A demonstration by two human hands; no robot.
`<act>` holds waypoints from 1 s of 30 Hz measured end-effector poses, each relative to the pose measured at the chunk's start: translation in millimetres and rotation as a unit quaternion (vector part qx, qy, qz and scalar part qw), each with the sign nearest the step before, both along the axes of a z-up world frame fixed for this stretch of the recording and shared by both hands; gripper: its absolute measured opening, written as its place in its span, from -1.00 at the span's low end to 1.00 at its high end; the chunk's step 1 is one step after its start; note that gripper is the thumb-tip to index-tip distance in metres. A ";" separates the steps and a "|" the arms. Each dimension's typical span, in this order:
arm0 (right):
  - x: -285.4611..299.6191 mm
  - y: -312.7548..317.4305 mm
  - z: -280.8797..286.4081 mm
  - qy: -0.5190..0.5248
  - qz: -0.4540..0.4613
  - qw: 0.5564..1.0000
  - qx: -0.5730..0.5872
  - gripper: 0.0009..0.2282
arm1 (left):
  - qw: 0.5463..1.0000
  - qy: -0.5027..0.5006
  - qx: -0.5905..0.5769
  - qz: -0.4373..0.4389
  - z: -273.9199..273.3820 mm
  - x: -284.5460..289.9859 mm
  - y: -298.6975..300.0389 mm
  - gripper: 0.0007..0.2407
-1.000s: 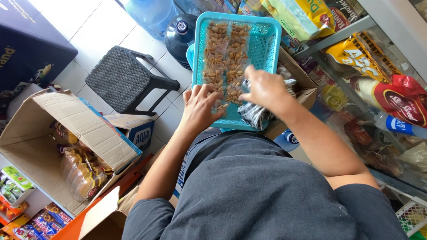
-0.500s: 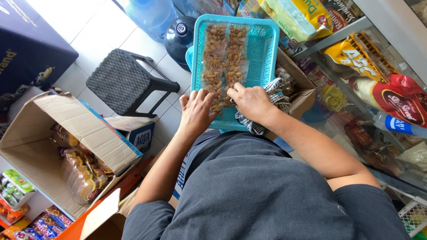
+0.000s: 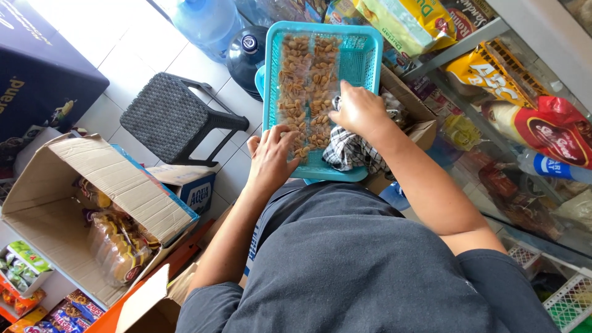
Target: The person is cleaning and organizing small snack packets using a cloth and a plastic tray.
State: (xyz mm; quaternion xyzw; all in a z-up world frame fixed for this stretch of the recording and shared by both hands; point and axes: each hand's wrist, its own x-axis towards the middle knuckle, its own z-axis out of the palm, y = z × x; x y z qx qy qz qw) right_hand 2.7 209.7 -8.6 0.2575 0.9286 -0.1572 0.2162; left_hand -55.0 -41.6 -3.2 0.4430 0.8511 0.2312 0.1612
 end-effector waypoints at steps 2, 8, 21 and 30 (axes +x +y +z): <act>0.5 -0.8 4.2 0.028 -0.044 0.997 -0.060 -0.24 | 1.000 0.010 -0.006 0.004 -2.6 1.5 -0.1 -0.46; 41.6 5.1 54.4 0.119 -0.089 0.979 -0.142 -0.21 | 0.999 0.050 0.002 0.003 13.0 11.2 16.0 -0.46; 237.9 59.0 120.2 0.149 -0.192 0.961 -0.132 -0.36 | 0.977 0.122 -0.049 -0.168 -39.4 9.0 65.1 -0.51; 283.8 82.5 55.1 0.093 -0.308 0.943 -0.083 -0.42 | 0.960 0.230 -0.046 -0.156 -43.6 13.4 70.1 -0.59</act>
